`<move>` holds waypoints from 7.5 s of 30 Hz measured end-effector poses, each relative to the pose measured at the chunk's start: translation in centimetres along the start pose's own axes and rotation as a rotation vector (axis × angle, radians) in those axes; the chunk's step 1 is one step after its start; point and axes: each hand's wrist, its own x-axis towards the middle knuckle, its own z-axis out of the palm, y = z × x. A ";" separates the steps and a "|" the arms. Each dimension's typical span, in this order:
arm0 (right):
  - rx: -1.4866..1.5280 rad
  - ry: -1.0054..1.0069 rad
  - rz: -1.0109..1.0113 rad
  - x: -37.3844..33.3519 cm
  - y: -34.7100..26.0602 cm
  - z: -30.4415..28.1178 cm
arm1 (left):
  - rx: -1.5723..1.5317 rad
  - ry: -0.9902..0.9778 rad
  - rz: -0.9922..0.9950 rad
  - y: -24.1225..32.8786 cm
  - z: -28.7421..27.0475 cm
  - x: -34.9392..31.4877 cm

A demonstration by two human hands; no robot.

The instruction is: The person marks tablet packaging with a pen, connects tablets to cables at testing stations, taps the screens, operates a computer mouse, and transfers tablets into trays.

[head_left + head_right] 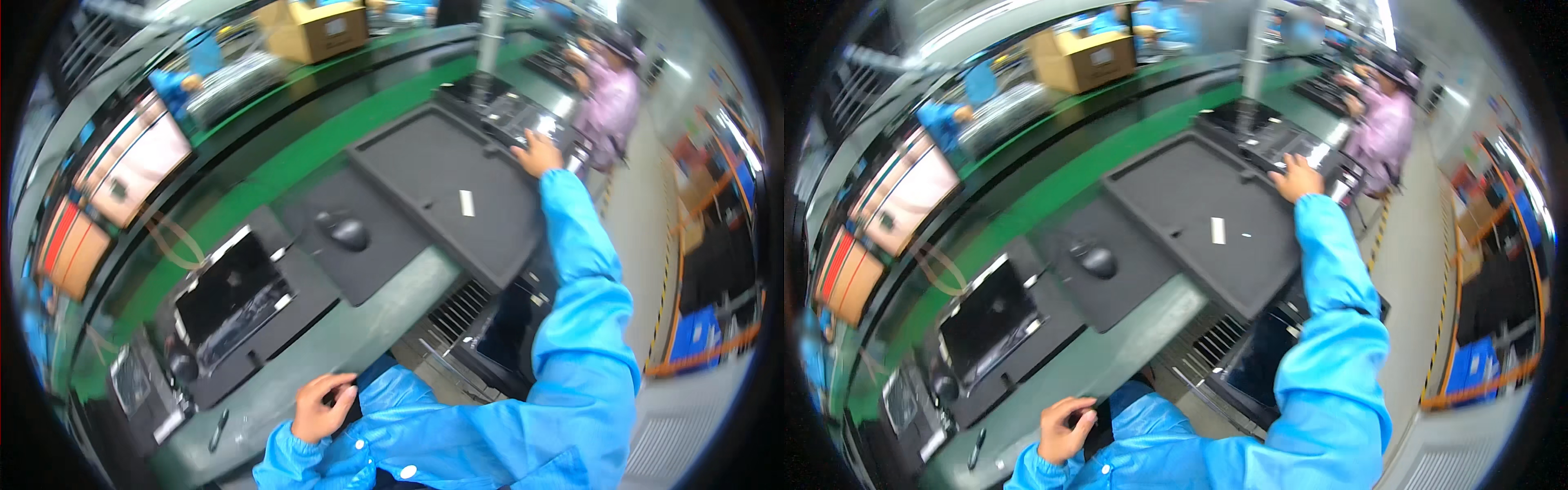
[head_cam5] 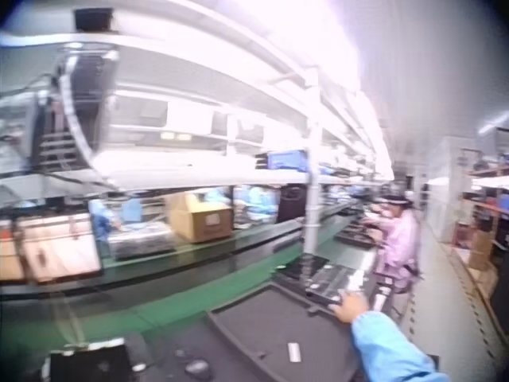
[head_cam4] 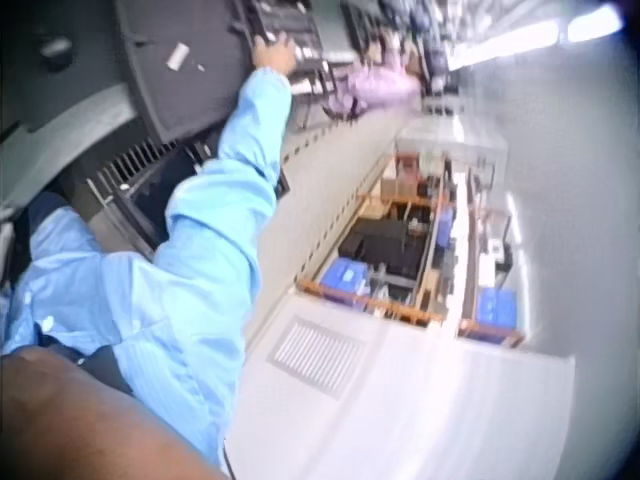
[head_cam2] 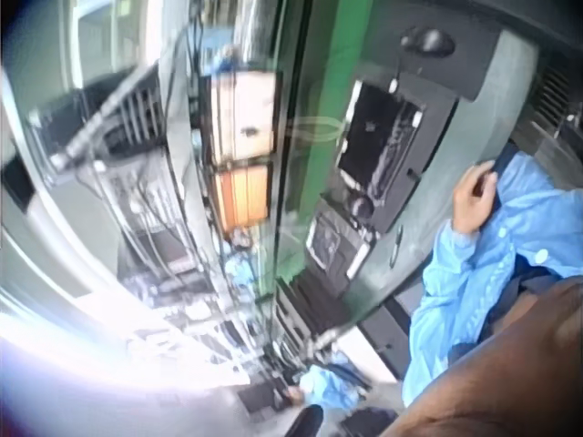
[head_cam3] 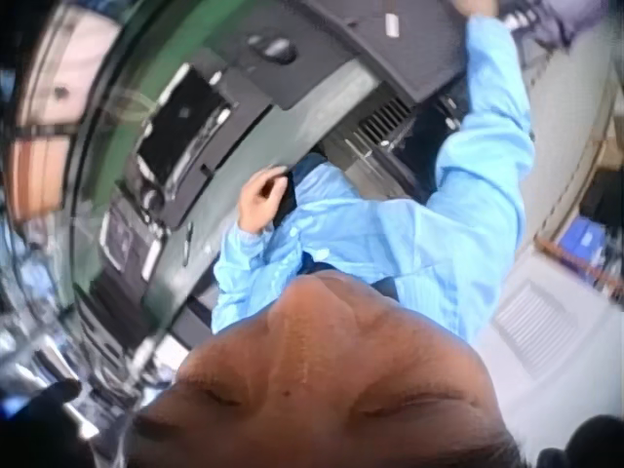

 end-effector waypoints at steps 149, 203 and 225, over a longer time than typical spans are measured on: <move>0.603 -0.367 -1.643 -39.0 -76.2 -19.8 | 0.765 0.993 -0.453 -16.4 -45.8 -24.5; 0.497 -0.361 -1.016 -21.4 -62.4 -10.2 | 1.108 0.647 -0.247 -8.8 -29.9 -24.1; 0.627 -0.321 -1.064 -24.4 -59.7 -10.7 | 0.921 0.616 0.193 -6.6 -24.4 -21.6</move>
